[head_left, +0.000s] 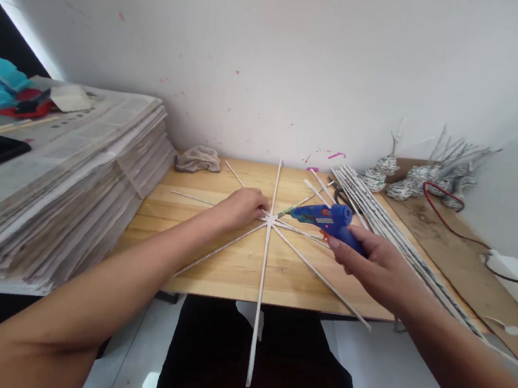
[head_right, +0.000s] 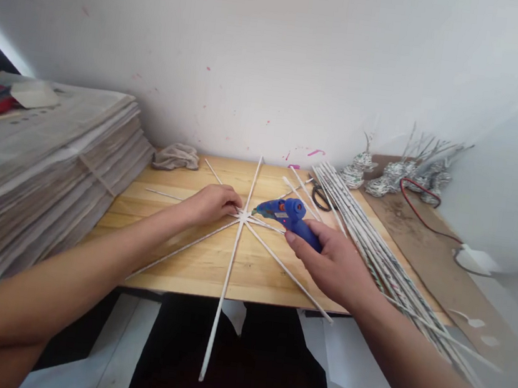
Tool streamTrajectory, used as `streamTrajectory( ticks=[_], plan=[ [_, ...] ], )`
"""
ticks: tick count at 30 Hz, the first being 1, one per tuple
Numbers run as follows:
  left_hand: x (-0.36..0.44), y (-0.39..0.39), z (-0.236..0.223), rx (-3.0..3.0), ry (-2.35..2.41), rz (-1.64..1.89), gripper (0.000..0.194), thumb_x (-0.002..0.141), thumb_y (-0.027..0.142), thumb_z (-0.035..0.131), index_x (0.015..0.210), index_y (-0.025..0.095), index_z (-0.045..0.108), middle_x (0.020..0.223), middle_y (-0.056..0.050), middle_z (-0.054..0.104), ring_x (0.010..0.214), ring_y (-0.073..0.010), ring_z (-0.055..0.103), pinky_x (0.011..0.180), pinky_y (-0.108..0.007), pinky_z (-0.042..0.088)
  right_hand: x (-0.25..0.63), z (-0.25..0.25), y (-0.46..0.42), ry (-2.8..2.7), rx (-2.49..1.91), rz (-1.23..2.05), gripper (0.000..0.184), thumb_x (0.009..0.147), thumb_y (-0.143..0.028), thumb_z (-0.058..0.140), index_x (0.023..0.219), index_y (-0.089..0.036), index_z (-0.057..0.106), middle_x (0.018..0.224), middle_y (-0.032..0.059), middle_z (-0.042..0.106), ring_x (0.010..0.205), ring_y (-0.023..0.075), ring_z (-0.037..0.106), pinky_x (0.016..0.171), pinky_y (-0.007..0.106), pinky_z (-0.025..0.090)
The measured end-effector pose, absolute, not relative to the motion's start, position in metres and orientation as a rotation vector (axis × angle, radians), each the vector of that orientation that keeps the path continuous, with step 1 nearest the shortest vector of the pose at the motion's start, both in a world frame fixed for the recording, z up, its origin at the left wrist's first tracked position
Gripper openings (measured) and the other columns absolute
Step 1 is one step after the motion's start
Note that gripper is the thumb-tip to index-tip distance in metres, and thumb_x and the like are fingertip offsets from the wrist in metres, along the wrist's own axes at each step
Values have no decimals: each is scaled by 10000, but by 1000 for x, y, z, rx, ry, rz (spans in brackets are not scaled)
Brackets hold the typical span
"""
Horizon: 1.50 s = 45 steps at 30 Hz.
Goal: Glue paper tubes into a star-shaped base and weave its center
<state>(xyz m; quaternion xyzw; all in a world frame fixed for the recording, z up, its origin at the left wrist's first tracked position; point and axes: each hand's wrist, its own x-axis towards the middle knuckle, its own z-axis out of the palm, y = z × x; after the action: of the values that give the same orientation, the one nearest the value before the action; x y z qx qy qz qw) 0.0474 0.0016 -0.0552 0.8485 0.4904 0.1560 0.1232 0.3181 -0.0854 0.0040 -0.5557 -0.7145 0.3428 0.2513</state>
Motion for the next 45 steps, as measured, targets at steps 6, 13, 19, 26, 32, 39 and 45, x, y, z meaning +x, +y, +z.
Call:
streamTrajectory(
  ticks=[6, 13, 19, 26, 32, 39, 45],
  plan=[
    [44, 2, -68, 2546, 1259, 565, 178, 887, 193, 550, 922, 180, 723, 917, -50, 676, 860, -160, 630, 805, -265, 466, 304, -14, -63, -1919, -1455, 1101, 316, 859, -498, 581, 859, -184, 615, 632, -9, 556, 536, 118, 505, 487, 239, 402],
    [40, 3, -80, 2592, 1229, 665, 191, 925, 221, 514, 913, 175, 699, 928, -57, 645, 884, -161, 593, 824, -271, 456, 299, -28, -50, -2003, -1533, 1088, 378, 857, -544, 582, 775, -175, 591, 613, -4, 581, 528, 116, 515, 477, 231, 370],
    [46, 4, -78, 2538, 1310, 614, 167, 911, 158, 496, 907, 163, 663, 921, -56, 619, 892, -167, 571, 844, -291, 457, 295, -38, -46, -2056, -1583, 952, 410, 877, -567, 538, 786, -173, 605, 612, 0, 577, 500, 110, 459, 465, 245, 311],
    [46, 5, -79, 2506, 1311, 611, 140, 901, 143, 498, 884, 164, 635, 906, -53, 611, 887, -171, 561, 830, -290, 454, 291, -38, -45, -2089, -1576, 800, 394, 884, -551, 526, 778, -182, 611, 591, 1, 559, 511, 122, 447, 482, 254, 309],
    [45, 6, -81, 2514, 1313, 606, 130, 904, 154, 495, 881, 176, 621, 897, -46, 600, 888, -175, 560, 822, -295, 452, 291, -39, -45, -2154, -1582, 648, 404, 894, -550, 507, 702, -197, 547, 579, -6, 524, 526, 124, 444, 501, 256, 297],
    [44, 8, -83, 2533, 1286, 622, 129, 909, 162, 488, 882, 181, 613, 888, -42, 599, 873, -174, 557, 804, -291, 444, 290, -40, -44, -2240, -1548, 509, 378, 910, -515, 493, 696, -204, 505, 591, -17, 494, 550, 127, 425, 537, 263, 282],
    [44, 7, -82, 2522, 1285, 629, 128, 907, 154, 486, 863, 180, 604, 880, -44, 600, 867, -174, 555, 803, -296, 445, 290, -39, -44, -2262, -1550, 478, 377, 909, -510, 485, 685, -206, 485, 579, -18, 494, 540, 126, 416, 532, 264, 264]
  ],
)
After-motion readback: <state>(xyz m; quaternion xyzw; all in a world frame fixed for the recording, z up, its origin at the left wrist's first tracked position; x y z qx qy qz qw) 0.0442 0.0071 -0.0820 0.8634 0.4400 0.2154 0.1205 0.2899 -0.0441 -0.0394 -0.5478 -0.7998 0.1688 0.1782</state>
